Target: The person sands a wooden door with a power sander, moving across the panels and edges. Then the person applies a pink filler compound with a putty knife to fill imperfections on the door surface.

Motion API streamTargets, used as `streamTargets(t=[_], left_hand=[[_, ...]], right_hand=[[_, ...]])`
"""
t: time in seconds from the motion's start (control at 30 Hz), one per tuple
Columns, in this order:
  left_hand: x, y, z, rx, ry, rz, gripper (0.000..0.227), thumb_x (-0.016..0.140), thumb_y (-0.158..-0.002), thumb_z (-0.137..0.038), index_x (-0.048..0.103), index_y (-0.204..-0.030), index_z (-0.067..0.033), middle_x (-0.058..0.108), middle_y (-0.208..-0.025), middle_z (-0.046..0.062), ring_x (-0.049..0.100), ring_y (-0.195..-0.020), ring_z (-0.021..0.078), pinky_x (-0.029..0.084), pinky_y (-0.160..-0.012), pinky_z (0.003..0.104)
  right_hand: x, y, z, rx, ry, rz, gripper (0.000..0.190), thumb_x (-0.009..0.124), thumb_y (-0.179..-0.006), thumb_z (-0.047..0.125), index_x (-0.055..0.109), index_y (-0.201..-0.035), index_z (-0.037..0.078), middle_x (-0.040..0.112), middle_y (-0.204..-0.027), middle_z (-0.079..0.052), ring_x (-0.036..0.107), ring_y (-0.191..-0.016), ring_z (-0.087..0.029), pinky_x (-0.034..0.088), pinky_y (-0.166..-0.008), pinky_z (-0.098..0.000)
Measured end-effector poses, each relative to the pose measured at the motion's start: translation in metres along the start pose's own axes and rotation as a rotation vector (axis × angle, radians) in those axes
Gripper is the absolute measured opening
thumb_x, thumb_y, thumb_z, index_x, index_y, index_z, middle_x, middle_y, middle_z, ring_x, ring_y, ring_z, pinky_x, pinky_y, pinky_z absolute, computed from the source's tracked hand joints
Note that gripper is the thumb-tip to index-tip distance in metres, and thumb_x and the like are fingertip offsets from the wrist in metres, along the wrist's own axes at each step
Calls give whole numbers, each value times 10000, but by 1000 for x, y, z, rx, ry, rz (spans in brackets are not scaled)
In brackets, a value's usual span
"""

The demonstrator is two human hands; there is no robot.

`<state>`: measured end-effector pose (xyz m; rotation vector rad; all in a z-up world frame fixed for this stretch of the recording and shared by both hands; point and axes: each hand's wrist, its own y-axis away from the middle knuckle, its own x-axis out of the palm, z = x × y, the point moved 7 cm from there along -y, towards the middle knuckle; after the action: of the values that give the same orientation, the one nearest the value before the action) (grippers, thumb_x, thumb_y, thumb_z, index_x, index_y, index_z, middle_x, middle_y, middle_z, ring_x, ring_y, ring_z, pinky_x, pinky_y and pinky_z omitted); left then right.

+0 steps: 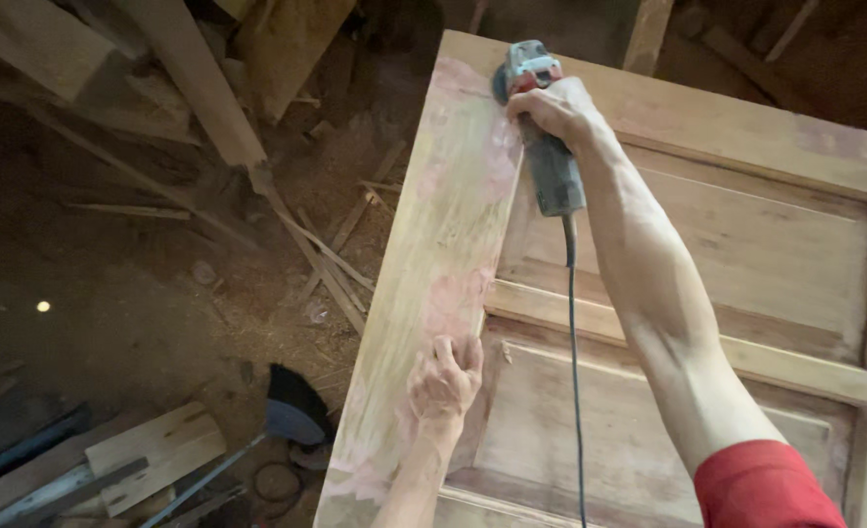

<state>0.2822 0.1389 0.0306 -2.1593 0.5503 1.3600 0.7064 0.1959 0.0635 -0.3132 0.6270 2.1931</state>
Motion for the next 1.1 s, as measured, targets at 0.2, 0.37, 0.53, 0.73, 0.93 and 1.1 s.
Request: streamTargets(t=[0.2, 0.37, 0.53, 0.73, 0.93, 1.1], left_hand=[[8, 2, 5, -67, 55, 57, 376, 715, -884, -503, 550, -798, -176, 638, -627, 99, 659, -539, 329, 513, -427, 475], [5, -4, 8, -51, 188, 56, 363, 704, -895, -481, 534, -809, -172, 635, -694, 58, 666, -608, 295, 528, -484, 448], [3, -3, 7, -14, 190, 53, 372, 707, -908, -485, 531, -800, -175, 626, -700, 42, 659, -628, 275, 529, -522, 433], [5, -2, 7, -15, 139, 44, 385, 714, -884, -507, 551, -809, -166, 641, -644, 66, 655, -599, 297, 533, -518, 445], [16, 3, 13, -41, 85, 52, 400, 713, -859, -541, 637, -855, -148, 660, -622, 134, 675, -574, 342, 545, -493, 477], [26, 9, 18, -77, 111, 151, 417, 665, -892, -571, 655, -972, -162, 695, -687, 149, 703, -645, 379, 563, -559, 515]], right_hand=[[50, -33, 31, -6, -76, 44, 242, 846, -665, 150, 683, -838, 103, 682, -877, 51, 641, -796, -74, 524, -707, -256], [77, -59, 59, -166, 148, 66, 176, 845, -716, 68, 718, -814, 143, 668, -891, 69, 618, -814, -52, 502, -702, -230], [89, -61, 43, 64, -380, 220, 208, 815, -693, 29, 636, -787, 81, 662, -838, 57, 658, -771, -68, 519, -665, -257], [77, -41, 52, 0, 244, 146, 220, 875, -726, 188, 715, -846, 95, 674, -854, 28, 623, -790, -96, 498, -705, -268], [89, 22, 43, -151, 286, 293, 335, 883, -614, 287, 780, -888, 124, 745, -889, -32, 660, -811, -117, 533, -740, -331], [109, 96, 29, -205, 450, 432, 346, 790, -685, 375, 792, -991, 215, 750, -884, -26, 689, -824, -164, 543, -741, -322]])
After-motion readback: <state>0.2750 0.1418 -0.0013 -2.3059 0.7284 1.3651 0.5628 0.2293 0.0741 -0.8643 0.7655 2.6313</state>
